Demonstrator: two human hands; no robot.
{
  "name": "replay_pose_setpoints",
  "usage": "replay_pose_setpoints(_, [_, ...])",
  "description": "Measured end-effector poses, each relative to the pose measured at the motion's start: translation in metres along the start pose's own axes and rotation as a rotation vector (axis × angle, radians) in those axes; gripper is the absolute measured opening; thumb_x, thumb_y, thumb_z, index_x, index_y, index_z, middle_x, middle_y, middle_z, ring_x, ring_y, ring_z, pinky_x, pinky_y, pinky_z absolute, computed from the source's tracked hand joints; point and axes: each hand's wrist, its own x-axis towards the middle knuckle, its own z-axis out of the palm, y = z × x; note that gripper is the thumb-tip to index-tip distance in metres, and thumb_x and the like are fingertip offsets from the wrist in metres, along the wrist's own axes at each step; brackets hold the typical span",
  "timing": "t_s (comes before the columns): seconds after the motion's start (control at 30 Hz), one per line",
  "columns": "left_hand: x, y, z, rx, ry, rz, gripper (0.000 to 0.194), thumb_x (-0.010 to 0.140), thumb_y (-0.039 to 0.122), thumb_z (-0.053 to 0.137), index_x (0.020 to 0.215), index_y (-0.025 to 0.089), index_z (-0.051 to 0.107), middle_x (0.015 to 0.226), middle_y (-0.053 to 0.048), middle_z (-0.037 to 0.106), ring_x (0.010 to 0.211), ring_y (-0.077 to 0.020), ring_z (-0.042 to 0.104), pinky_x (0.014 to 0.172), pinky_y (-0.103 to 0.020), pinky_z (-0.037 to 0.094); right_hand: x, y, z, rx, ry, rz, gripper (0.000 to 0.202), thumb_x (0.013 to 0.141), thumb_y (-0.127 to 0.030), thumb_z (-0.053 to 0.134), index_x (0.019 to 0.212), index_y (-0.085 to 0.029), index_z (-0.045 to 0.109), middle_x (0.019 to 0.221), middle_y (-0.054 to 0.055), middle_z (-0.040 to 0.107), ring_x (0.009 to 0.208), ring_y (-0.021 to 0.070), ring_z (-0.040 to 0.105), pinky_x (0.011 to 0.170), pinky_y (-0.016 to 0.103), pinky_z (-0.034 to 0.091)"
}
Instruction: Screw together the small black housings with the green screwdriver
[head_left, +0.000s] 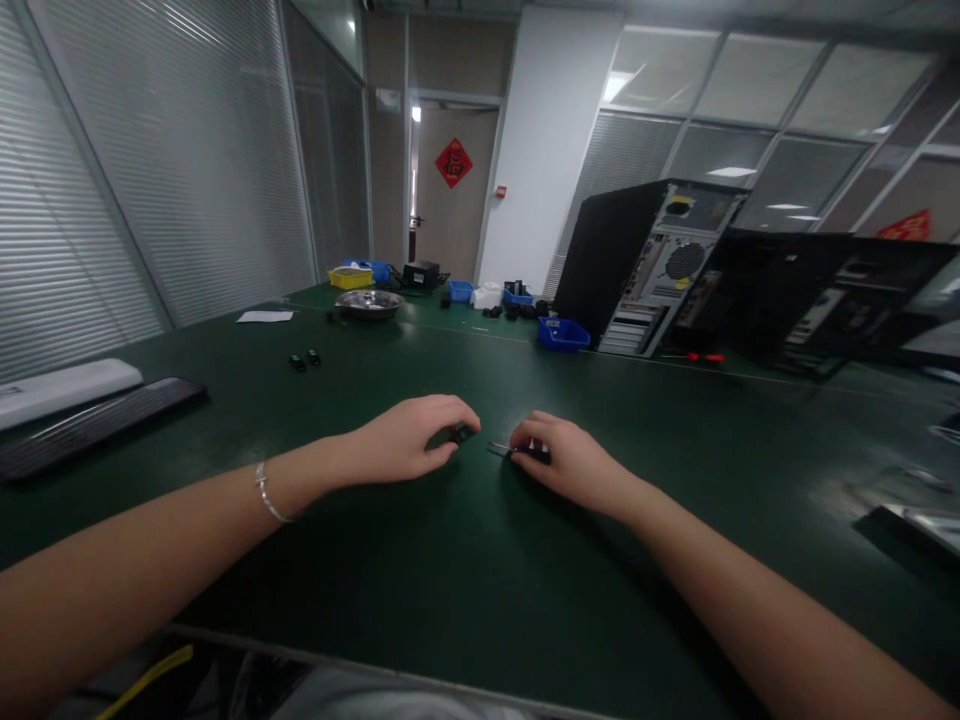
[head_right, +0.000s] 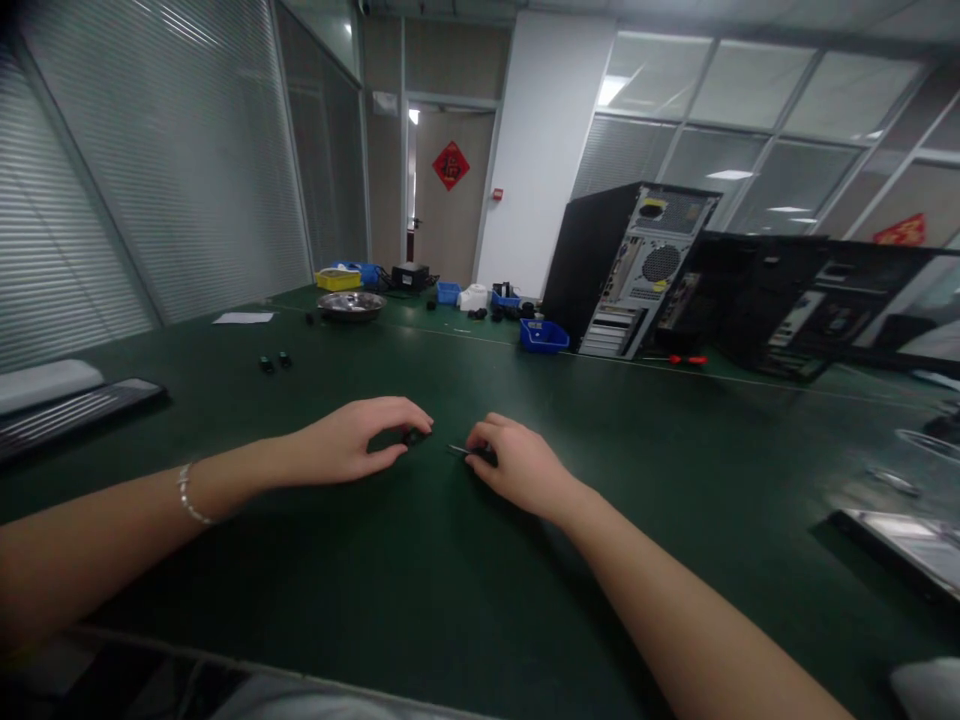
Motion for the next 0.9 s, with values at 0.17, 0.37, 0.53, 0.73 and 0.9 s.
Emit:
replay_pose_setpoints(0.17, [-0.003,-0.002,0.009,-0.111,-0.022,-0.013,0.041,0.085,0.009,0.058,0.124,0.022,0.054,0.117,-0.003,0.061,0.101,-0.018,0.06,0.088,-0.029,0.049,-0.001,-0.004,-0.001,-0.022,0.022,0.013,0.014,0.092,-0.027,0.059,0.1,-0.015,0.062,0.102,0.004,0.062,0.085,0.0165,0.061,0.074,0.034,0.053])
replay_pose_setpoints(0.37, [-0.004,-0.012,0.013,-0.114,-0.061,0.011,0.04,0.086,0.007,0.055,0.123,0.021,0.057,0.115,-0.005,0.063,0.104,-0.0198,0.06,0.093,-0.032,0.048,-0.001,-0.006,0.002,-0.019,0.003,0.008,0.015,0.092,-0.027,0.06,0.102,-0.015,0.062,0.105,0.005,0.062,0.087,0.0172,0.062,0.075,0.035,0.054])
replay_pose_setpoints(0.53, [-0.003,-0.014,0.014,-0.099,-0.082,0.041,0.036,0.088,0.009,0.054,0.121,0.022,0.06,0.12,-0.006,0.062,0.11,-0.02,0.059,0.097,-0.032,0.046,-0.001,-0.004,0.006,-0.02,-0.025,-0.014,0.016,0.093,-0.027,0.06,0.104,-0.015,0.063,0.106,0.005,0.063,0.089,0.0177,0.063,0.077,0.037,0.054])
replay_pose_setpoints(0.73, [-0.003,-0.015,0.015,-0.068,-0.072,0.029,0.034,0.09,0.01,0.053,0.122,0.021,0.06,0.117,-0.006,0.062,0.107,-0.0206,0.06,0.096,-0.033,0.047,-0.002,-0.003,0.006,-0.024,-0.032,-0.023,0.019,0.094,-0.028,0.059,0.107,-0.016,0.062,0.109,0.006,0.063,0.091,0.0184,0.063,0.079,0.038,0.054])
replay_pose_setpoints(0.9, [-0.004,-0.015,0.015,-0.055,-0.065,0.014,0.033,0.09,0.011,0.054,0.121,0.022,0.06,0.115,-0.006,0.063,0.105,-0.0201,0.06,0.094,-0.032,0.048,-0.002,-0.003,0.007,-0.022,-0.032,-0.041,0.02,0.094,-0.029,0.058,0.109,-0.016,0.062,0.109,0.006,0.063,0.092,0.0189,0.063,0.079,0.038,0.054])
